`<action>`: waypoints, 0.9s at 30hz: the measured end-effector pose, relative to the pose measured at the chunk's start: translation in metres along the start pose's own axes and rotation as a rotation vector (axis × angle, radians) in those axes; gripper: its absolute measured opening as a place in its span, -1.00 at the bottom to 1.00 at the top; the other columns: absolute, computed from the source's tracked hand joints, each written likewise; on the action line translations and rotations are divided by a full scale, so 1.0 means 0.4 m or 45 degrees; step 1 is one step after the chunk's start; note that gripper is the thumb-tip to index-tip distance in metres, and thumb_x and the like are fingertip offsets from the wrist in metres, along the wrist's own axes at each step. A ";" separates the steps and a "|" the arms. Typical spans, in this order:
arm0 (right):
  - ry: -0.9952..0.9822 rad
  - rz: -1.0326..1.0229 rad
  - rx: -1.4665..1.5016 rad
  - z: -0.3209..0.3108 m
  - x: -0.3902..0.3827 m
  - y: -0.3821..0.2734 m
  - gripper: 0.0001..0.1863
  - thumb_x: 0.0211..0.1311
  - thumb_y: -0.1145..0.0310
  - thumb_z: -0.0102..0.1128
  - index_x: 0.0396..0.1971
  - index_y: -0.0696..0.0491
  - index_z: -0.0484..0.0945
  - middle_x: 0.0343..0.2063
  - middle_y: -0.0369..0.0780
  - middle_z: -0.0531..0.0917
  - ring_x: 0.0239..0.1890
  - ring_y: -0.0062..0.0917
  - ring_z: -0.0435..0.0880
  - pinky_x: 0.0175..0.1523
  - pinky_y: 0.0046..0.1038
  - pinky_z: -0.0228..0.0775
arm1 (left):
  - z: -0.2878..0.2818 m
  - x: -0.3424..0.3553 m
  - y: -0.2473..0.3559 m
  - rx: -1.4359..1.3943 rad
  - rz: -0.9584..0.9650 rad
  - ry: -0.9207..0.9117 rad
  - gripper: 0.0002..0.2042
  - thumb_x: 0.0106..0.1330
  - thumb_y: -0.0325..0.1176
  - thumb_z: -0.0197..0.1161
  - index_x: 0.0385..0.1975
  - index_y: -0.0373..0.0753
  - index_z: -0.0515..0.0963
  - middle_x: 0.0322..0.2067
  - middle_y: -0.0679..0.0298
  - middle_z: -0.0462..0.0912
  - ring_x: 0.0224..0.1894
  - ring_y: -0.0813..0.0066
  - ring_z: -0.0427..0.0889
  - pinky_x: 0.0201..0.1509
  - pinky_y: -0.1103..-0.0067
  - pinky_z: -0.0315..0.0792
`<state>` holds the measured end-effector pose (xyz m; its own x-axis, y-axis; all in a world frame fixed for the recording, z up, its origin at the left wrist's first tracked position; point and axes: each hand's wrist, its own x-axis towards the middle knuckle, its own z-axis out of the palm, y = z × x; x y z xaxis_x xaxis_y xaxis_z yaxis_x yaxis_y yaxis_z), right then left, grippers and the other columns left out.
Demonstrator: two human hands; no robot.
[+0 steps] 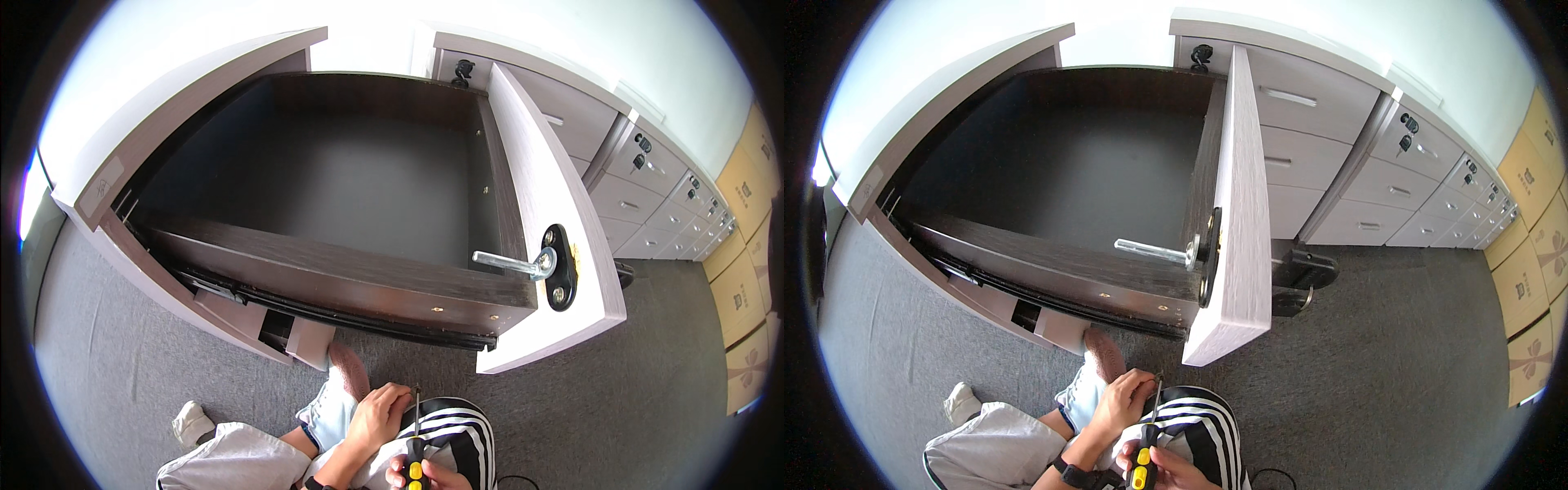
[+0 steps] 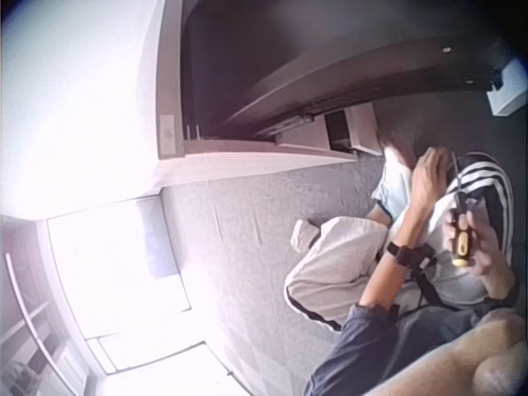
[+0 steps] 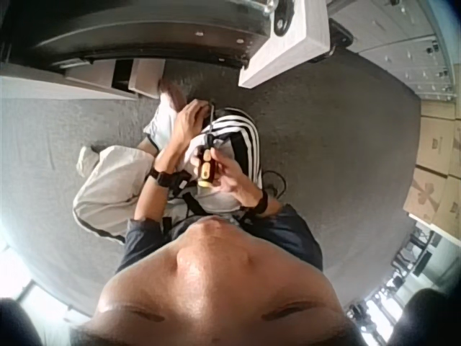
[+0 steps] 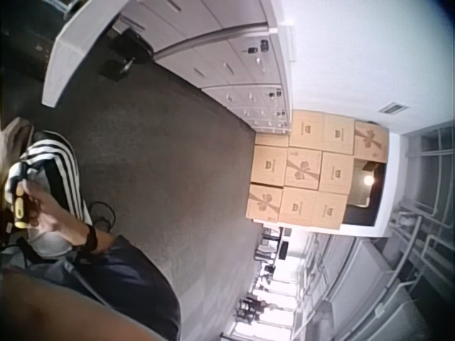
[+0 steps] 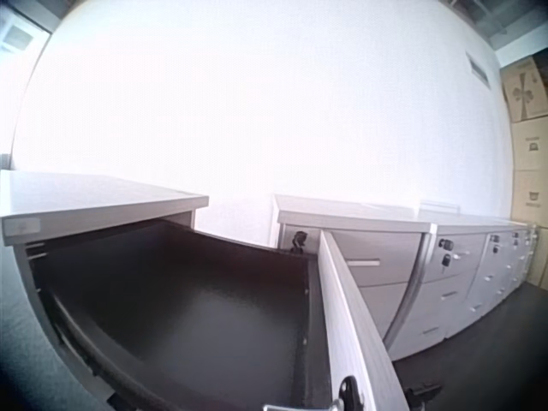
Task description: Fixing a bracket and lock mechanism on a desk drawer using a screwdriver.
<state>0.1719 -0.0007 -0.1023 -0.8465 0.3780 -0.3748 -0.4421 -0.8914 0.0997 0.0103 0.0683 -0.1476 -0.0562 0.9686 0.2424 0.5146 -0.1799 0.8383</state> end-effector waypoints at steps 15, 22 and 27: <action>-0.270 0.030 0.054 0.007 0.014 -0.034 -0.50 0.38 0.01 -0.14 0.08 0.10 0.13 -0.19 -0.10 0.41 -0.26 -0.57 0.48 -0.44 -0.67 0.35 | -0.002 0.016 -0.014 -0.051 -0.051 -0.016 -0.89 0.19 -0.54 0.17 -0.31 -0.39 0.50 -0.43 0.06 0.57 -0.35 0.19 0.62 -0.29 0.49 0.47; -0.189 0.046 0.000 0.004 0.004 -0.032 -0.47 0.37 0.02 -0.12 0.09 0.13 0.13 -0.23 -0.02 0.42 -0.60 -0.65 0.41 -0.71 -0.75 0.19 | -0.008 0.017 -0.008 -0.109 -0.171 -0.054 -0.86 0.22 -0.41 0.20 -0.32 -0.36 0.53 -0.40 0.06 0.62 -0.38 0.24 0.65 -0.32 0.51 0.50; -0.316 0.102 0.051 -0.003 0.002 -0.033 -0.48 0.38 0.01 -0.14 0.10 0.10 0.10 -0.20 0.05 0.42 -0.71 -0.64 0.39 -0.73 -0.72 0.19 | -0.006 0.027 -0.010 -0.102 -0.169 -0.046 -0.86 0.21 -0.40 0.21 -0.34 -0.35 0.54 -0.42 0.07 0.63 -0.42 0.25 0.66 -0.34 0.51 0.51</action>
<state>0.1773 0.0110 -0.1050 -0.9238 0.3611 -0.1271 -0.3783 -0.9120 0.1583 0.0056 0.0791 -0.1470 -0.0876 0.9900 0.1101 0.4347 -0.0614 0.8985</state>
